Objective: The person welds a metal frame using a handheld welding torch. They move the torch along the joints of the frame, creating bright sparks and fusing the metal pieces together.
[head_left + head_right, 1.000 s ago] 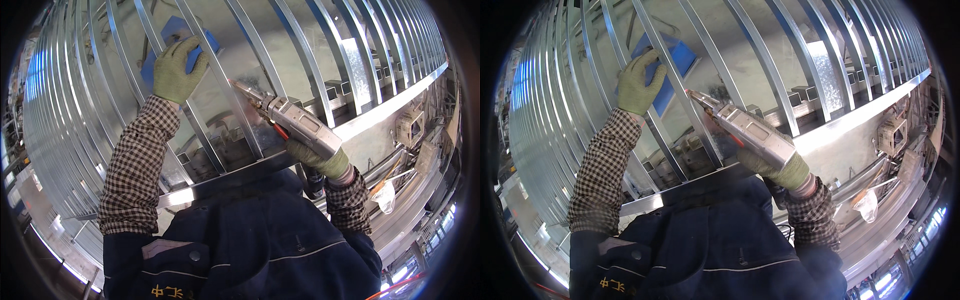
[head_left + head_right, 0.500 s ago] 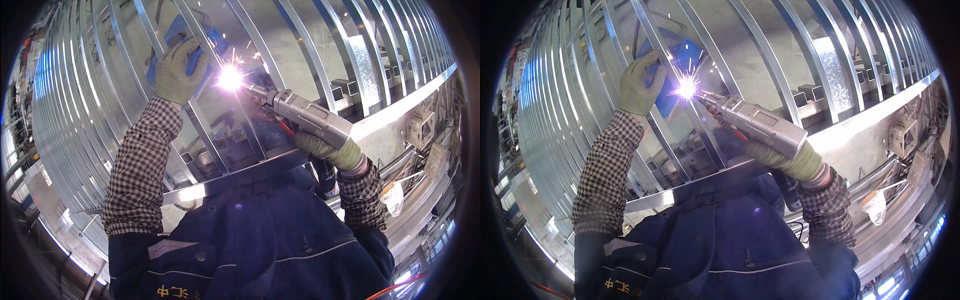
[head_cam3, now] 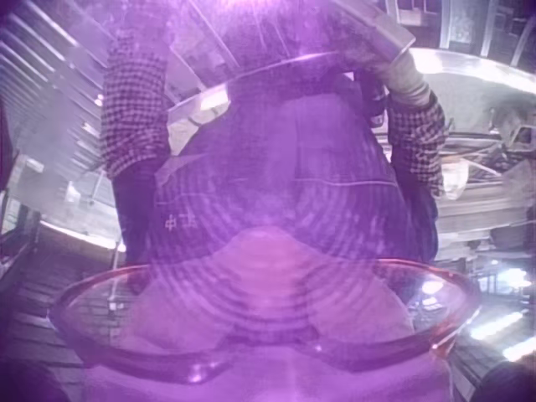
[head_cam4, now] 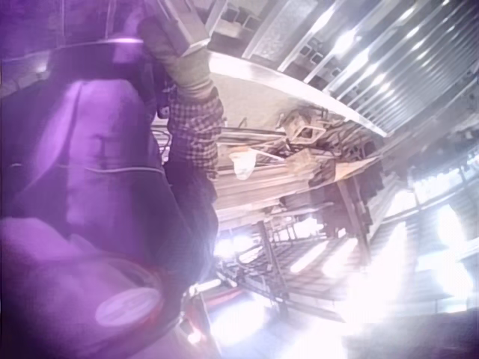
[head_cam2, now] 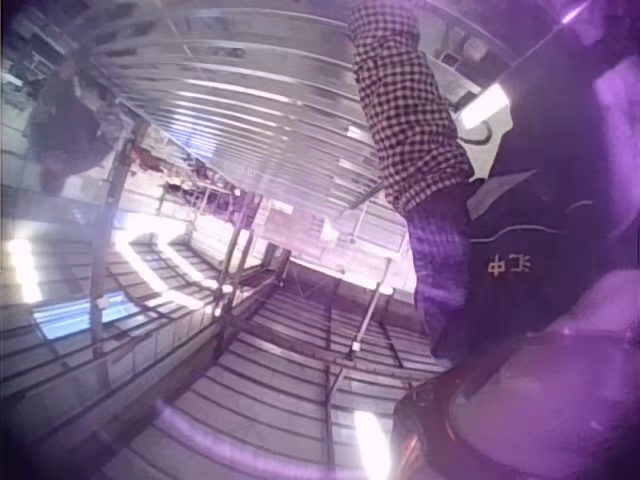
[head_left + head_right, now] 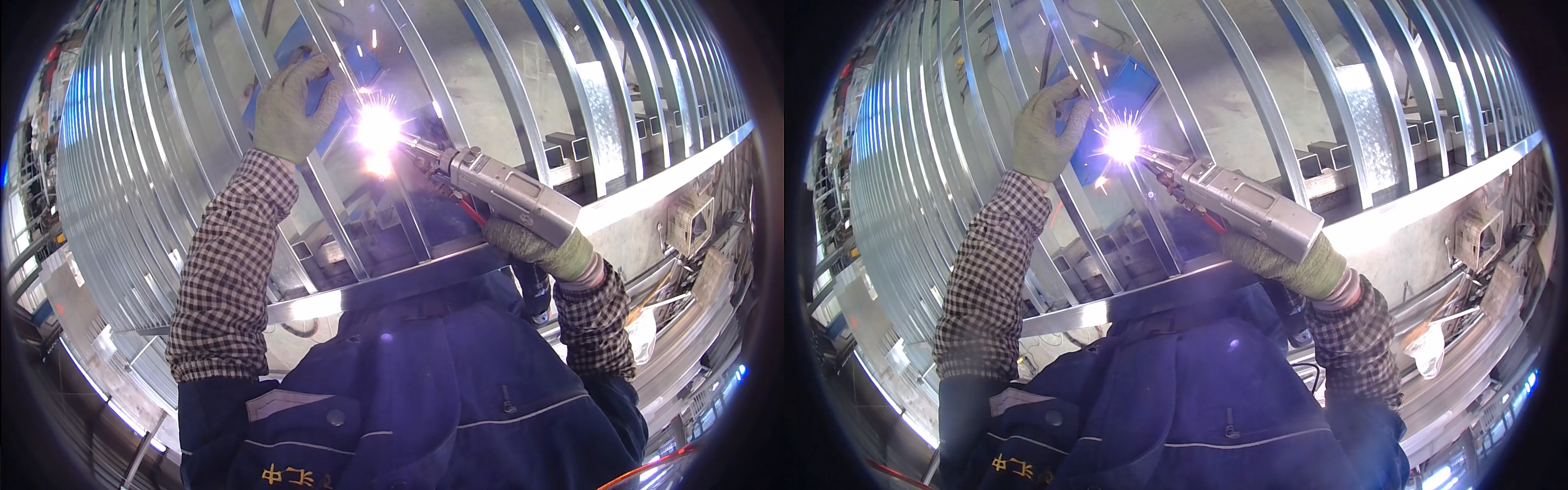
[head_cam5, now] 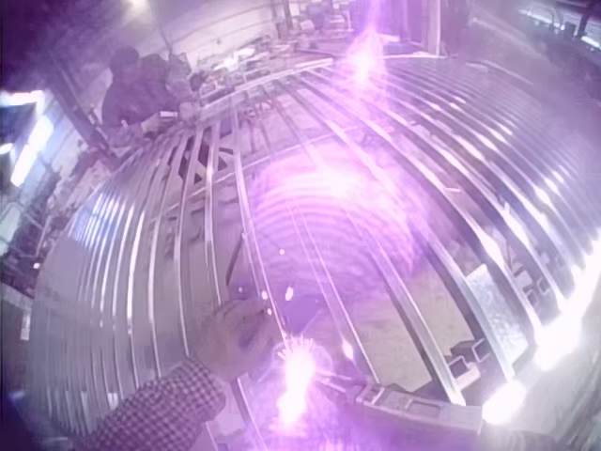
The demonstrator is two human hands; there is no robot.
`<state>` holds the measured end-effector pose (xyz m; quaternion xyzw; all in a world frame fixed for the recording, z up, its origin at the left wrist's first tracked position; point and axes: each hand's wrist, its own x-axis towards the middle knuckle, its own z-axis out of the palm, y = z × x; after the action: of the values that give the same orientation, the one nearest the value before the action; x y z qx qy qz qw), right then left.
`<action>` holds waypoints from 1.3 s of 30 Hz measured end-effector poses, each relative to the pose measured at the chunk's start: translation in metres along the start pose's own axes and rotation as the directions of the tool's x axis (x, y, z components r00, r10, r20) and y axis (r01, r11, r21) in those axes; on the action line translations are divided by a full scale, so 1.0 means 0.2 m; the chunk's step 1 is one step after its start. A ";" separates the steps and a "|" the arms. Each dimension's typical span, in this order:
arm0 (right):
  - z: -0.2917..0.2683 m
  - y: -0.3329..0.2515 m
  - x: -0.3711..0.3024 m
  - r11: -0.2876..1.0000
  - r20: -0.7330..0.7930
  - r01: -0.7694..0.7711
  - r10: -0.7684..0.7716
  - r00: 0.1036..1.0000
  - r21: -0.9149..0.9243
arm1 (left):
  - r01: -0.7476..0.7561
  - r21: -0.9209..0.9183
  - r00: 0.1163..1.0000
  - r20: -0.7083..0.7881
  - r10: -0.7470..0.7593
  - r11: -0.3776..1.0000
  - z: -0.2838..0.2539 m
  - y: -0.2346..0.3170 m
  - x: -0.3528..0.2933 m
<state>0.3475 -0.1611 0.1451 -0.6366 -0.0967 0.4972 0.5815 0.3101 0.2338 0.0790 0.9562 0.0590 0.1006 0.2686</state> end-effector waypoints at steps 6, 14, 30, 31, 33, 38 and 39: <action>-0.02 0.02 0.00 0.997 0.016 0.061 -0.060 0.998 -0.041 | -0.007 -0.039 1.000 -0.009 0.007 0.999 0.01 -0.01 0.00; -0.03 0.00 0.00 0.991 0.031 0.052 -0.049 0.998 -0.124 | -0.001 0.021 0.999 0.036 0.000 1.000 -0.01 -0.02 -0.01; -0.04 -0.01 0.00 0.998 0.090 0.052 -0.048 0.995 -0.043 | 0.088 0.051 0.996 0.003 -0.088 0.995 0.00 -0.05 -0.02; -0.04 -0.02 0.00 0.997 0.091 0.061 -0.057 0.994 -0.037 | 0.079 0.052 0.997 -0.005 -0.079 0.996 0.00 -0.05 -0.02; -0.06 -0.03 -0.01 0.947 0.112 0.206 -0.183 0.977 -0.246 | 0.083 -0.029 0.996 0.017 -0.083 0.996 0.00 -0.05 -0.03; -0.14 -0.07 -0.18 0.932 0.148 0.202 -0.164 0.975 -0.301 | 0.080 0.012 0.997 -0.026 -0.079 0.997 0.02 -0.08 -0.02; -0.16 -0.08 -0.21 0.894 0.176 0.222 -0.164 0.971 -0.389 | 0.058 0.006 0.997 -0.051 -0.057 0.998 0.02 -0.08 -0.02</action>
<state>0.3582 -0.2067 0.1741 -0.6946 -0.3007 0.4488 0.4750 0.3057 0.2445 0.0663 0.9523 0.0936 0.1168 0.2661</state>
